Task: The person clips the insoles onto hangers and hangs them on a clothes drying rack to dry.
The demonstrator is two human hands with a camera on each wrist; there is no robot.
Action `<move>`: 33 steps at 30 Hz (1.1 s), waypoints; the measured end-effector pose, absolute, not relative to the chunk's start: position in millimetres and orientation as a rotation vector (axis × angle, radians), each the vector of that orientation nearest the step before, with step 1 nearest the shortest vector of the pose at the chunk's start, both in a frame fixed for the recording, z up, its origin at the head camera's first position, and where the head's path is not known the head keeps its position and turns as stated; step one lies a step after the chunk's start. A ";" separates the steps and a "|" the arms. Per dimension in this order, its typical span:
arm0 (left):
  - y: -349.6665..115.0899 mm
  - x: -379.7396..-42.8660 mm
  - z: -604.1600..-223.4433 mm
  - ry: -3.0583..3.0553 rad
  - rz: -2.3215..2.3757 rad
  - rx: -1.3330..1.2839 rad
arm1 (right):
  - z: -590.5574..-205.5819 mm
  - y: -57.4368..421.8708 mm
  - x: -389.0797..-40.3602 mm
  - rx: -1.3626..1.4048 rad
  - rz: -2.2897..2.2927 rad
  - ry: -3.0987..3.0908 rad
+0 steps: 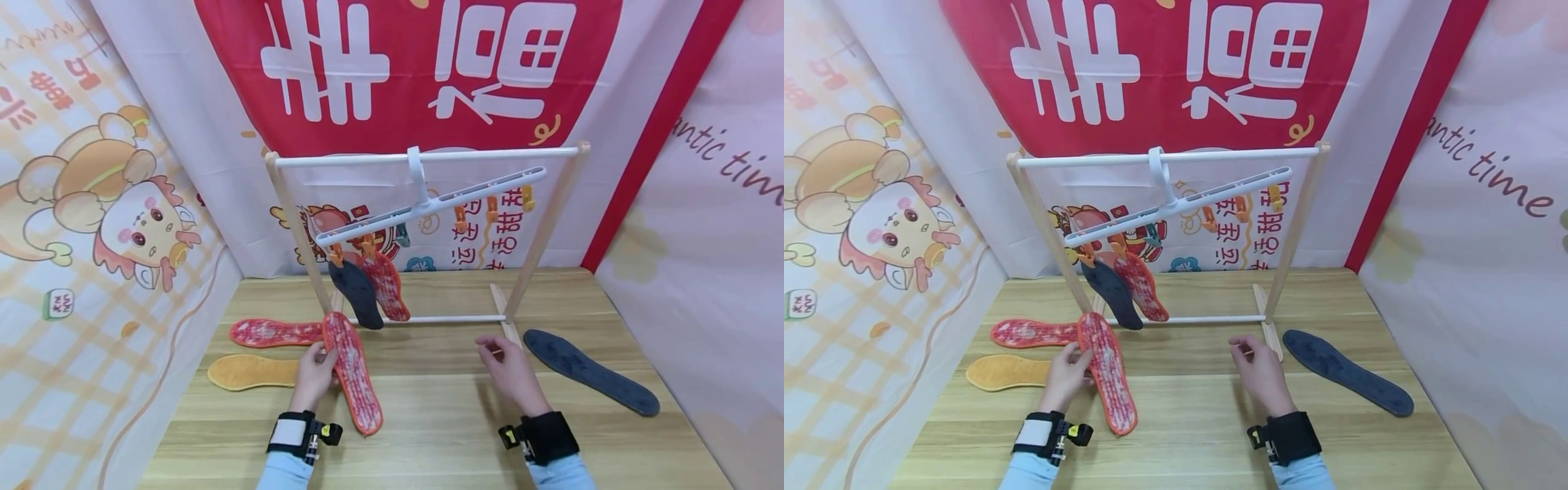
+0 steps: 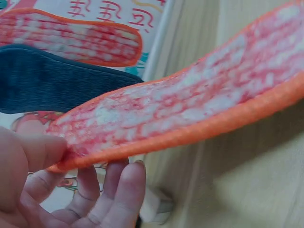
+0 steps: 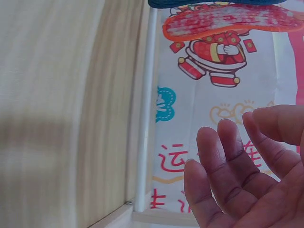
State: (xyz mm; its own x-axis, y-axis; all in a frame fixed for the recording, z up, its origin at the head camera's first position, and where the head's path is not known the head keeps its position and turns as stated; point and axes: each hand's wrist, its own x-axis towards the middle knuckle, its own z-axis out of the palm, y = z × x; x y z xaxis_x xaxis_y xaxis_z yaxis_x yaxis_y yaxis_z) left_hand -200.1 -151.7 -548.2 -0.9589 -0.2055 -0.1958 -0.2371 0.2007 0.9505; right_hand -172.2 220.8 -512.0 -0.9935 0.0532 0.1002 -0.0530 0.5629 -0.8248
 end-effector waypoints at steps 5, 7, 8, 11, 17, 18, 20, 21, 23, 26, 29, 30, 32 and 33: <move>-155.3 -191.1 -528.8 2.471 1.987 -0.405 | -498.4 217.3 -178.2 0.069 1.378 -2.654; -155.4 -187.5 -518.9 2.503 2.007 -0.375 | -491.7 215.1 -181.6 0.105 1.370 -2.644; -154.9 -185.7 -513.8 2.514 2.018 -0.362 | -487.4 214.0 -183.1 0.124 1.373 -2.637; -151.4 -180.3 -499.0 2.565 2.030 -0.315 | -471.7 209.9 -188.8 0.185 1.362 -2.612; -138.8 -172.1 -475.7 2.632 2.073 -0.187 | -434.3 199.2 -203.0 0.309 1.329 -2.549; -136.6 -171.6 -472.9 2.634 2.088 -0.163 | -428.4 197.3 -205.4 0.327 1.322 -2.542; -132.5 -171.4 -468.0 2.641 2.109 -0.116 | -417.3 193.3 -210.3 0.354 1.311 -2.532; -130.4 -171.7 -466.0 2.650 2.113 -0.093 | -411.9 191.0 -212.5 0.364 1.300 -2.528; -125.7 -172.7 -462.2 2.662 2.123 -0.053 | -401.4 186.1 -216.9 0.377 1.283 -2.531; -117.9 -174.7 -458.5 2.690 2.113 0.002 | -386.7 177.6 -224.0 0.401 1.285 -2.543; -109.1 -177.0 -454.9 2.680 2.114 0.050 | -375.0 169.5 -232.0 0.430 1.293 -2.565; -106.3 -177.9 -454.2 2.674 2.115 0.067 | -371.8 167.0 -234.9 0.440 1.294 -2.569; -100.6 -179.5 -451.4 2.662 2.119 0.096 | -365.5 162.3 -240.8 0.457 1.300 -2.575; -97.9 -180.3 -450.1 2.652 2.124 0.113 | -362.8 160.0 -243.9 0.468 1.303 -2.575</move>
